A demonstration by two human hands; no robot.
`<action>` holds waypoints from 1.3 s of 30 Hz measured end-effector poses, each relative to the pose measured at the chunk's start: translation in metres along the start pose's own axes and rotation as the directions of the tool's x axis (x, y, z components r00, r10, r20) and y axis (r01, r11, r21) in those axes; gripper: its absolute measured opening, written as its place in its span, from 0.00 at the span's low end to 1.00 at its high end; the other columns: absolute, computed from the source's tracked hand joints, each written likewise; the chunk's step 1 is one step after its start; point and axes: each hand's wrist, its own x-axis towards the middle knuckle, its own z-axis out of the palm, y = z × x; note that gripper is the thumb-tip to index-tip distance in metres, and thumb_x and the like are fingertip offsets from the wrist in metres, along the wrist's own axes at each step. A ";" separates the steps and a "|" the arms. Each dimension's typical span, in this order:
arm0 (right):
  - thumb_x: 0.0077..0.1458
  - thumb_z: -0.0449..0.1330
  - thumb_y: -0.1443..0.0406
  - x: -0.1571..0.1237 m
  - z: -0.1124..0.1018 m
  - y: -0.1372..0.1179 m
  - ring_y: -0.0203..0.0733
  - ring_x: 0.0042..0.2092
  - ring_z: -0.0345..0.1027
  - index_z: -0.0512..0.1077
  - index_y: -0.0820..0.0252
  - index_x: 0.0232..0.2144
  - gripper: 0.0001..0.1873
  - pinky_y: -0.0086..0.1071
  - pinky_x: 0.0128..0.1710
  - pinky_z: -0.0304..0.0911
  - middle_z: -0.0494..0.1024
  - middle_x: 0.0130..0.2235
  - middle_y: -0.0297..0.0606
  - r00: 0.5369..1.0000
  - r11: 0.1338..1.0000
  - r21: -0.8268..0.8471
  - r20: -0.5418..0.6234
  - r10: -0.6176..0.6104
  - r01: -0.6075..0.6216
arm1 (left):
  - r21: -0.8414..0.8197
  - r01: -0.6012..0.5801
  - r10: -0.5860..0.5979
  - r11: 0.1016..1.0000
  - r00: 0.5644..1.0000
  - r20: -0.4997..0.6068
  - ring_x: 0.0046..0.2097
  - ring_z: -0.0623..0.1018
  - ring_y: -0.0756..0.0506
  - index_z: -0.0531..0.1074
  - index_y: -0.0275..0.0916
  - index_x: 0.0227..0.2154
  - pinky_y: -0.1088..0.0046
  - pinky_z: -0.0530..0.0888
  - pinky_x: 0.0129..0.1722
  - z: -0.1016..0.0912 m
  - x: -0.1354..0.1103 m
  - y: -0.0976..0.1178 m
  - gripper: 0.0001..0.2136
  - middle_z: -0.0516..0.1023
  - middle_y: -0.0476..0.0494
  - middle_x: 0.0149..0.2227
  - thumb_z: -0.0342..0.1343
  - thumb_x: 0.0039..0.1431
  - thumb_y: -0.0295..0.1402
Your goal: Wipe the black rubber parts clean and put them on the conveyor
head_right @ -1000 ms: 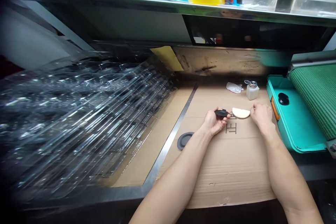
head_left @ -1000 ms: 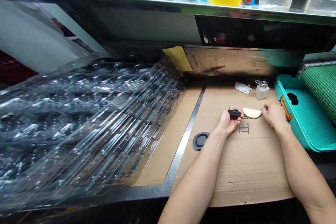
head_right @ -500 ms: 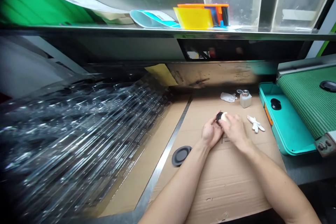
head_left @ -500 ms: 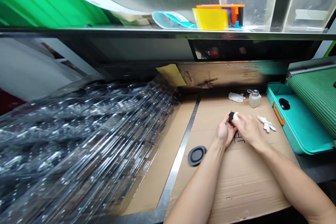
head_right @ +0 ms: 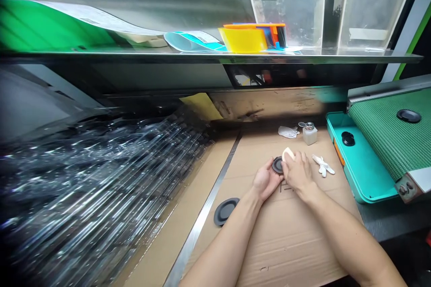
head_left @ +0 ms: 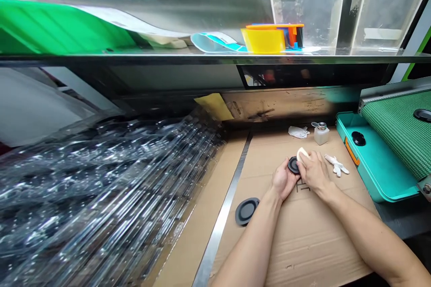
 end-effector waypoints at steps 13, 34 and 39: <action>0.66 0.53 0.59 0.005 0.002 0.030 0.48 0.48 0.64 0.74 0.52 0.51 0.15 0.35 0.48 0.58 0.73 0.47 0.43 0.997 0.997 -0.047 0.054 0.063 -0.060 | -0.128 0.028 -0.016 0.991 0.995 0.094 0.49 0.81 0.36 0.71 0.30 0.53 0.66 0.79 0.36 0.013 -0.020 0.020 0.17 0.78 0.26 0.50 0.45 0.69 0.34; 0.63 0.57 0.57 0.008 0.002 0.034 0.50 0.48 0.65 0.75 0.54 0.51 0.17 0.39 0.48 0.60 0.75 0.46 0.43 1.000 1.000 0.014 0.013 0.024 -0.024 | -0.203 0.025 0.006 0.979 0.988 0.151 0.46 0.81 0.37 0.73 0.34 0.50 0.64 0.78 0.36 0.009 -0.021 0.024 0.18 0.79 0.32 0.46 0.44 0.70 0.37; 0.66 0.53 0.57 0.004 0.001 0.016 0.49 0.52 0.64 0.72 0.58 0.55 0.21 0.39 0.54 0.61 0.73 0.51 0.47 0.979 0.980 0.195 -0.203 -0.009 0.050 | -0.204 -0.064 0.080 0.977 0.994 0.069 0.46 0.81 0.40 0.74 0.35 0.46 0.61 0.77 0.45 0.007 -0.012 0.020 0.15 0.80 0.36 0.45 0.44 0.69 0.35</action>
